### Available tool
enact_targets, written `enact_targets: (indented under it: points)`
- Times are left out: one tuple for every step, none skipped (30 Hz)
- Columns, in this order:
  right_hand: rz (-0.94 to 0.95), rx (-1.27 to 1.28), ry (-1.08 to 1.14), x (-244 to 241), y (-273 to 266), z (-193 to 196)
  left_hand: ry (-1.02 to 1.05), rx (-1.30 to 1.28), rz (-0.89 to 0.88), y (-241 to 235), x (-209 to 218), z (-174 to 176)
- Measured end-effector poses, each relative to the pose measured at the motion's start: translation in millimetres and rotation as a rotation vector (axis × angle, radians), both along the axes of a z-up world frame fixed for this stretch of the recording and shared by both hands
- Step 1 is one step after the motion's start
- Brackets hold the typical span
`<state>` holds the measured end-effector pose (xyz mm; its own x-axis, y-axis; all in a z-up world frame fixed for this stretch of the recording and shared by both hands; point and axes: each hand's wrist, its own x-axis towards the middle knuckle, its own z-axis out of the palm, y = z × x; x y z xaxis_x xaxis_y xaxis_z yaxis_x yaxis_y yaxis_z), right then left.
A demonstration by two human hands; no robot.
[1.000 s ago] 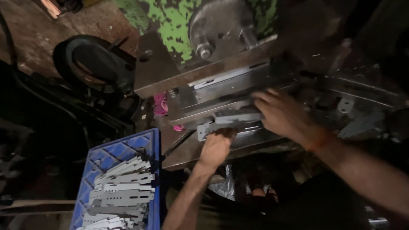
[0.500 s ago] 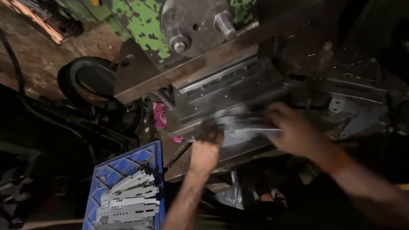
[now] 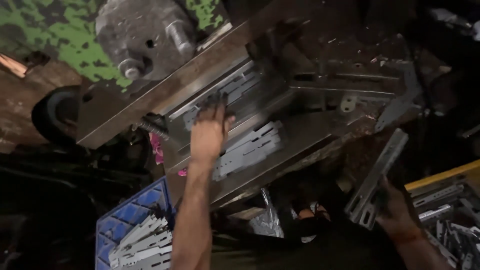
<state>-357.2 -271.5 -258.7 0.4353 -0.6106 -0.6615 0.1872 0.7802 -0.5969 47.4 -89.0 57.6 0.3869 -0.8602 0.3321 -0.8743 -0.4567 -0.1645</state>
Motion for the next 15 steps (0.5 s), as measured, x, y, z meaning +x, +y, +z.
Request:
enact_targets:
  points:
    - [0.021, 0.092, -0.221, 2, 2, -6, -0.085, -0.190, -0.158, 7, -10, -6]
    - [0.043, 0.182, -0.440, 3, 3, -13, -0.166, -0.380, -0.316, 15, -20, -13]
    - [0.035, 0.185, -0.442, 10, 11, -1, -0.165, -0.376, -0.324, 23, -27, -33]
    - [0.088, 0.229, -0.230, 17, 18, 10, -0.039, -0.339, -0.259, 31, -33, -53]
    - [0.141, 0.273, -0.017, 24, 26, 23, 0.085, -0.300, -0.194, 41, -40, -73]
    - [0.145, 0.271, -0.017, 26, 28, 22, 0.084, -0.302, -0.190, 46, -43, -86]
    - [0.241, 0.180, -0.118, 28, 32, 22, 0.116, -0.281, -0.135, 54, -46, -98]
    - [0.345, 0.084, -0.217, 31, 33, 22, 0.148, -0.268, -0.075, 61, -49, -112]
    - [0.357, 0.078, -0.215, 34, 35, 34, 0.147, -0.277, -0.065, 65, -50, -116]
    - [0.326, -0.016, -0.112, 40, 31, 47, 0.087, -0.387, -0.079, 65, -50, -119]
    - [0.293, -0.112, -0.013, 46, 28, 60, 0.025, -0.497, -0.093, 66, -49, -123]
    - [0.316, -0.125, -0.004, 47, 26, 60, 0.027, -0.511, -0.069, 66, -48, -125]
    - [0.312, -0.373, 0.171, 49, 24, 60, 0.040, -0.508, -0.088, 66, -46, -127]
    - [0.301, -0.623, 0.344, 50, 22, 59, 0.056, -0.504, -0.109, 65, -46, -130]
    - [0.322, -0.638, 0.350, 51, 25, 92, 0.060, -0.518, -0.086, 66, -47, -132]
